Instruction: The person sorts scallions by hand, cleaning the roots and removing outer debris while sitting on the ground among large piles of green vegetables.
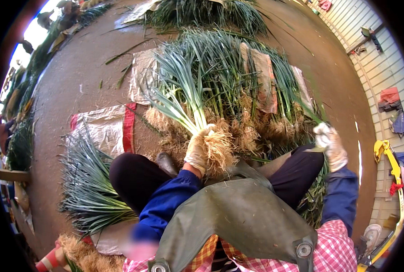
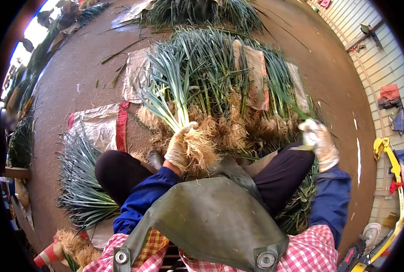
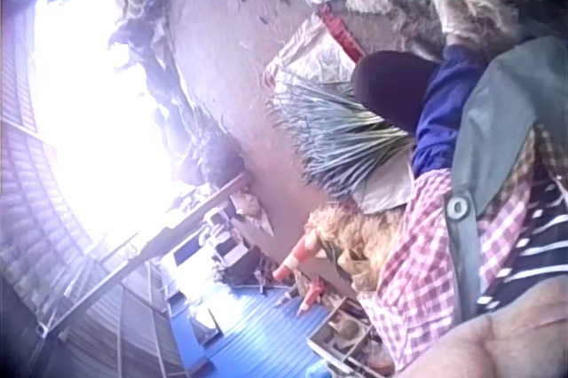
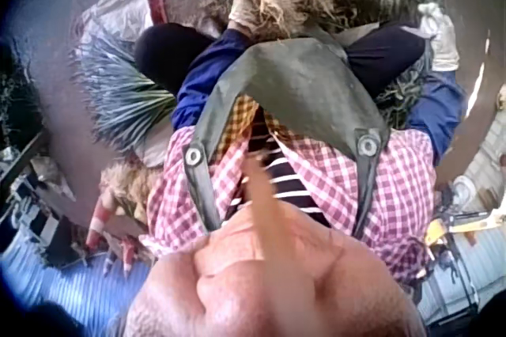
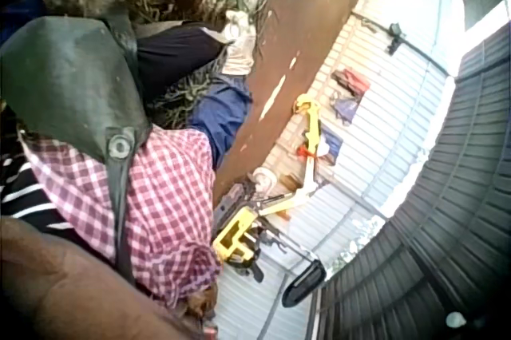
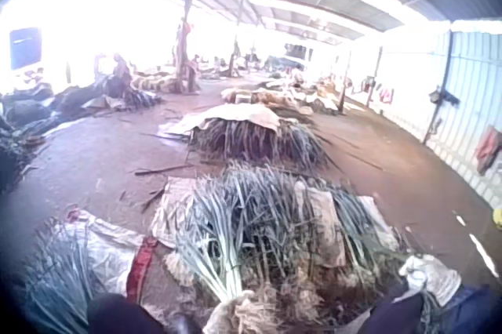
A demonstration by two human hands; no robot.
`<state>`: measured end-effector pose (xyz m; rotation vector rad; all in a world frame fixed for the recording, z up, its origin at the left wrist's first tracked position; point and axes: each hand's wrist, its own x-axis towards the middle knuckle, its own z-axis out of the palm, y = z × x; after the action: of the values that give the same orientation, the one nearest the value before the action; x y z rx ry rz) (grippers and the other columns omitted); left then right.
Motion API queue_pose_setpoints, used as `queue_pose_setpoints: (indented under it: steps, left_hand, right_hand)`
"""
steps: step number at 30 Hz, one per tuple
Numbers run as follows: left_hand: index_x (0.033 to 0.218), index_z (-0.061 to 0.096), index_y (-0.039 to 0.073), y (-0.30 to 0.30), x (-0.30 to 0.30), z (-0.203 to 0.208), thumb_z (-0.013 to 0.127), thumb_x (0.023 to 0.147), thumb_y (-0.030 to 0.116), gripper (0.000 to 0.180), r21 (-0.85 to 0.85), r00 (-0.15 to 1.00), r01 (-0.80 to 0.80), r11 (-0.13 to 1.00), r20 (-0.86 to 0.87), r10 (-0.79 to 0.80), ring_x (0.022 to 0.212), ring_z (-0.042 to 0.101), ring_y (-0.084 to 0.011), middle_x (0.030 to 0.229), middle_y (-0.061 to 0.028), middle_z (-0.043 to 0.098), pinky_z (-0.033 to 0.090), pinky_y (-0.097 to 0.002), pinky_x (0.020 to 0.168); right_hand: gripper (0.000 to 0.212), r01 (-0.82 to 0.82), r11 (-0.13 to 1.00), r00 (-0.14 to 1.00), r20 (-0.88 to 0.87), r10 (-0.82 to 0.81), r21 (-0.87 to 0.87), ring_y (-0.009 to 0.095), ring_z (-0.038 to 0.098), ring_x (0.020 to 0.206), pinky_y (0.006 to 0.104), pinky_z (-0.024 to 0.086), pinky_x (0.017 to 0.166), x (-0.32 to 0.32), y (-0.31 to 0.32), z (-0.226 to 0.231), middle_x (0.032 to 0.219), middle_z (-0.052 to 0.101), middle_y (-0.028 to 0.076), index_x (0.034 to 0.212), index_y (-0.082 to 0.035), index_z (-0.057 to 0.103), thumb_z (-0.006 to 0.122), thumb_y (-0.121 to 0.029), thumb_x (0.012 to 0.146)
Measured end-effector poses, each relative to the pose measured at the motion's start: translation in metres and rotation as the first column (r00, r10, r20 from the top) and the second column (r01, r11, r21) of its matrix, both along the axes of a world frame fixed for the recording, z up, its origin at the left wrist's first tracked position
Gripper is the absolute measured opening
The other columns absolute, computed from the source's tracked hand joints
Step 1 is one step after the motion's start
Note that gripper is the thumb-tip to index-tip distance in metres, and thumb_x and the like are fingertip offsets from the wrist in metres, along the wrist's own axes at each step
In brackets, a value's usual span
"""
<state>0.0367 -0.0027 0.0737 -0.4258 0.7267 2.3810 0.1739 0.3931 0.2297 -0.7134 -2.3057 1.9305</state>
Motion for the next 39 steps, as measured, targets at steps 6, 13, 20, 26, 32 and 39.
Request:
queue_pose_setpoints:
  steps: [6,13,20,26,32,39]
  left_hand:
    - [0.106,0.062,0.004,-0.007,-0.007,0.031,0.067,0.082,0.012,0.025,0.127,0.994,-0.108,0.986,0.04,0.103,0.065,0.057,-0.0133,0.081,-0.0031,0.059,0.049,-0.0262,0.057]
    - [0.102,0.059,0.006,-0.002,-0.015,0.025,0.066,0.083,0.01,0.021,-0.027,0.98,-0.157,0.987,0.122,0.159,0.063,0.055,-0.012,0.076,-0.001,0.056,0.047,-0.0247,0.055]
    - [0.108,0.059,0.004,-0.005,-0.027,0.02,0.063,0.084,0.01,0.024,-0.04,0.963,-0.248,0.968,0.094,0.251,0.068,0.055,-0.0115,0.083,-0.0016,0.057,0.048,-0.0242,0.06]
    - [0.107,0.059,0.004,-0.033,-0.035,0.002,0.066,0.083,0.012,0.026,-0.011,0.944,-0.299,0.954,0.144,0.298,0.069,0.059,-0.0158,0.085,-0.0043,0.06,0.051,-0.0289,0.061]
    - [0.104,0.057,0.006,-0.024,-0.04,-0.007,0.066,0.083,0.012,0.024,0.042,0.935,-0.315,0.948,0.185,0.302,0.066,0.059,-0.0171,0.08,-0.0042,0.059,0.051,-0.0294,0.059]
    - [0.099,0.058,0.005,-0.008,-0.038,-0.018,0.065,0.082,0.006,0.018,-0.006,0.957,-0.214,0.977,0.199,0.211,0.06,0.056,-0.0138,0.075,-0.0029,0.058,0.048,-0.0256,0.055]
  right_hand:
    - [0.05,-0.793,0.332,0.303,0.804,-0.511,0.51,0.035,0.059,0.109,0.0399,0.046,0.093,0.072,0.105,-0.004,0.115,0.063,0.017,0.119,-0.006,0.062,0.066,-0.036,0.079]
    - [0.03,-0.311,0.949,0.851,0.46,0.255,0.049,0.013,0.057,0.081,0.028,0.047,0.073,-0.138,-0.109,-0.09,0.09,0.062,0.004,0.097,-0.01,0.064,0.061,-0.039,0.088]
    - [0.071,-0.247,0.966,0.804,0.541,0.246,-0.071,0.027,0.057,0.1,0.0328,0.047,0.085,-0.193,-0.235,-0.292,0.116,0.055,0.019,0.133,0.002,0.03,0.066,-0.034,0.084]
    - [0.02,-0.08,0.333,0.99,-0.035,0.14,-0.939,0.0,0.044,0.047,0.0163,0.039,0.036,-0.231,-0.203,-0.193,0.066,0.051,-0.007,0.101,-0.007,0.055,0.064,-0.02,0.087]
    - [0.019,0.047,0.999,0.917,-0.397,-0.037,0.016,0.005,0.053,0.054,0.0186,0.04,0.041,-0.242,-0.121,-0.038,0.074,0.062,0.001,0.101,-0.006,0.064,0.066,-0.019,0.087]
    - [0.027,-0.639,0.408,0.77,0.533,0.351,0.653,0.015,0.058,0.07,0.0304,0.05,0.062,-0.208,-0.111,-0.207,0.084,0.064,0.003,0.096,-0.011,0.061,0.045,-0.033,0.096]
